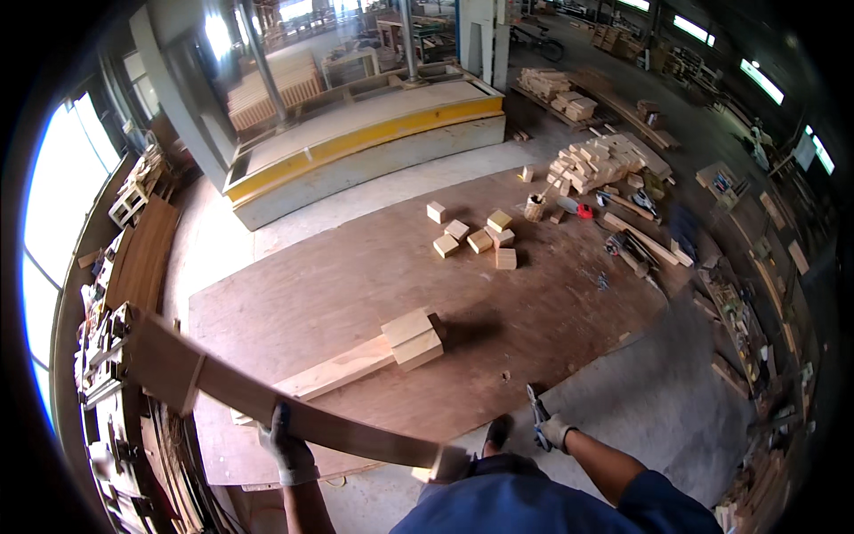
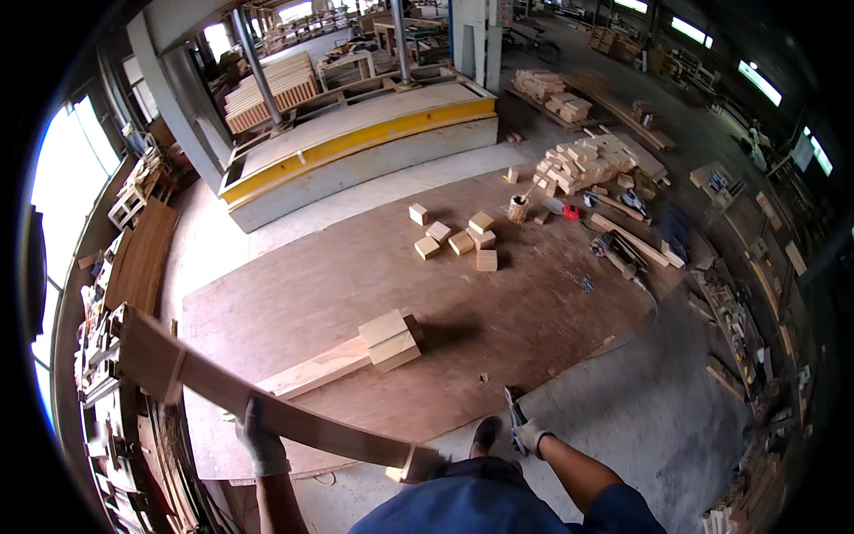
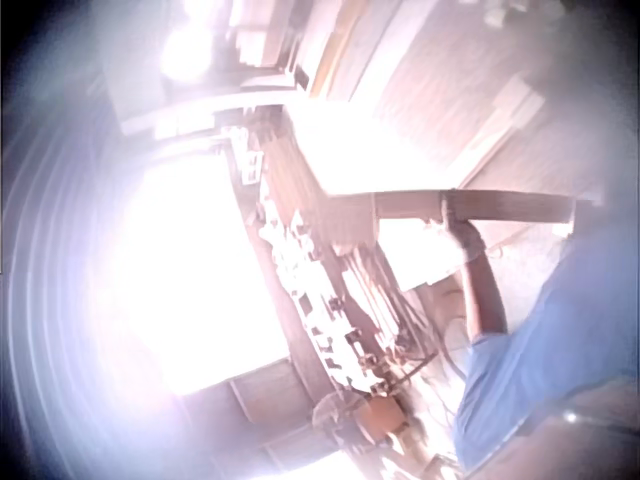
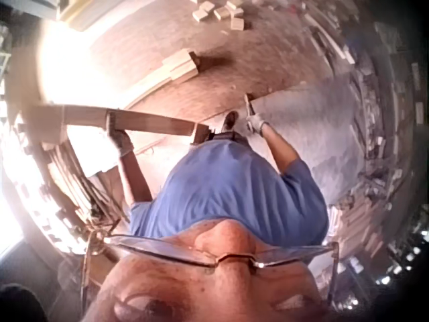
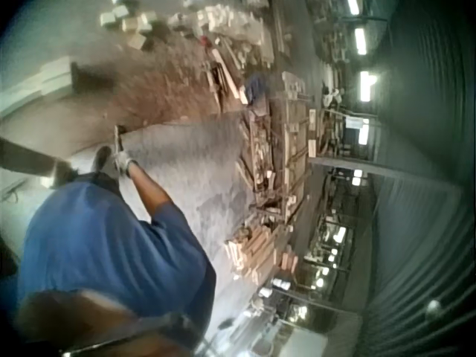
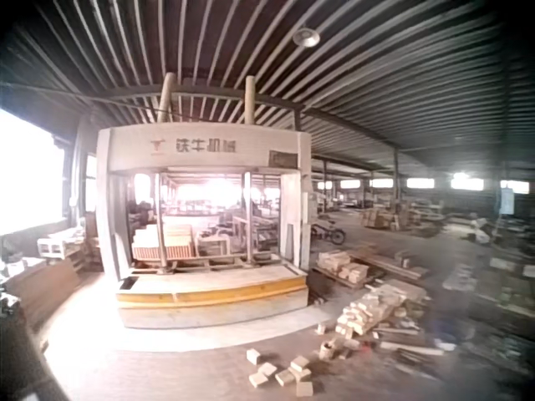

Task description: The person picks up two wooden planks from a rack, carries them to a workbench, and uses a nail gun to fasten small wooden blocks onto the planks. The person repeats the fastening process on both planks.

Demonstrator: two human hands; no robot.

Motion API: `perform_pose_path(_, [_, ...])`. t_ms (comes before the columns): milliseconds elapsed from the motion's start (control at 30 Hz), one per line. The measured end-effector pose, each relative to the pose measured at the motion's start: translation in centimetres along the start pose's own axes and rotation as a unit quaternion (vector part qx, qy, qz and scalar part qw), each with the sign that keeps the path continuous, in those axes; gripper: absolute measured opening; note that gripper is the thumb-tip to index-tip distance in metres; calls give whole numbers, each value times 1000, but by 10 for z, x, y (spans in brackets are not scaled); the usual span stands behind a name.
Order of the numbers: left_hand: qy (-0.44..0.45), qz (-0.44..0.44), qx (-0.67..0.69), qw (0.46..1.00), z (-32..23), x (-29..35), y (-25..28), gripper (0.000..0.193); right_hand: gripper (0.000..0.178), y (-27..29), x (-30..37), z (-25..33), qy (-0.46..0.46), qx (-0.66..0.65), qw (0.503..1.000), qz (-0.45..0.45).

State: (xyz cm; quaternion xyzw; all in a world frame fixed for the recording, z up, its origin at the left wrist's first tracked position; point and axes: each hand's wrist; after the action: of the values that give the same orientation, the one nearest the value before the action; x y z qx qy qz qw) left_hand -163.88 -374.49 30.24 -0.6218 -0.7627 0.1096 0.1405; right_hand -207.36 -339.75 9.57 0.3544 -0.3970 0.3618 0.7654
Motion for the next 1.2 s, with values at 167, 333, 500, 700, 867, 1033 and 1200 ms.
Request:
perform_pose_path(167, [183, -44, 106, 976, 75, 19, 57, 43, 18, 0, -14, -12, -23, -4, 1000, 4])
perform_pose_path(333, [283, -112, 108, 946, 138, 45, 100, 60, 15, -1, -5, -4, -18, 1, 1000, -3])
perform_pose_path(500, [337, -158, 41, 927, 177, 49, 138, 60, 14, 1, -12, -10, -26, -24, 999, 19])
perform_pose_path(700, [275, -304, -159, 898, 145, 52, 60, 60, 16, 2, -10, -14, -24, -12, 1000, 1])
perform_pose_path(867, [196, -247, -329, 890, 160, 59, 71, 46, 21, -2, 4, 1, -23, 4, 1000, -7])
perform_pose_path(1033, [-48, 58, -630, 773, 113, 106, 27, 36, 16, 0, 11, 7, 11, 10, 999, 32])
perform_pose_path(1200, [-250, 375, -563, 693, 126, 100, -46, 83, 13, 13, 50, 4, 76, 62, 995, -10])
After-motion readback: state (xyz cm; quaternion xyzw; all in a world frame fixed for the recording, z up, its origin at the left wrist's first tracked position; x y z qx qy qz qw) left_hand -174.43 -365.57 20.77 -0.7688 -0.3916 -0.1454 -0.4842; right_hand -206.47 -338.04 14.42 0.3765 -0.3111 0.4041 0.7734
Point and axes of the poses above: each hand's wrist, its own x-axis away from the middle knuckle, its own y-axis out of the back of the hand, z = x × y, and after that the axes turned 1 degree about -z, right-handed
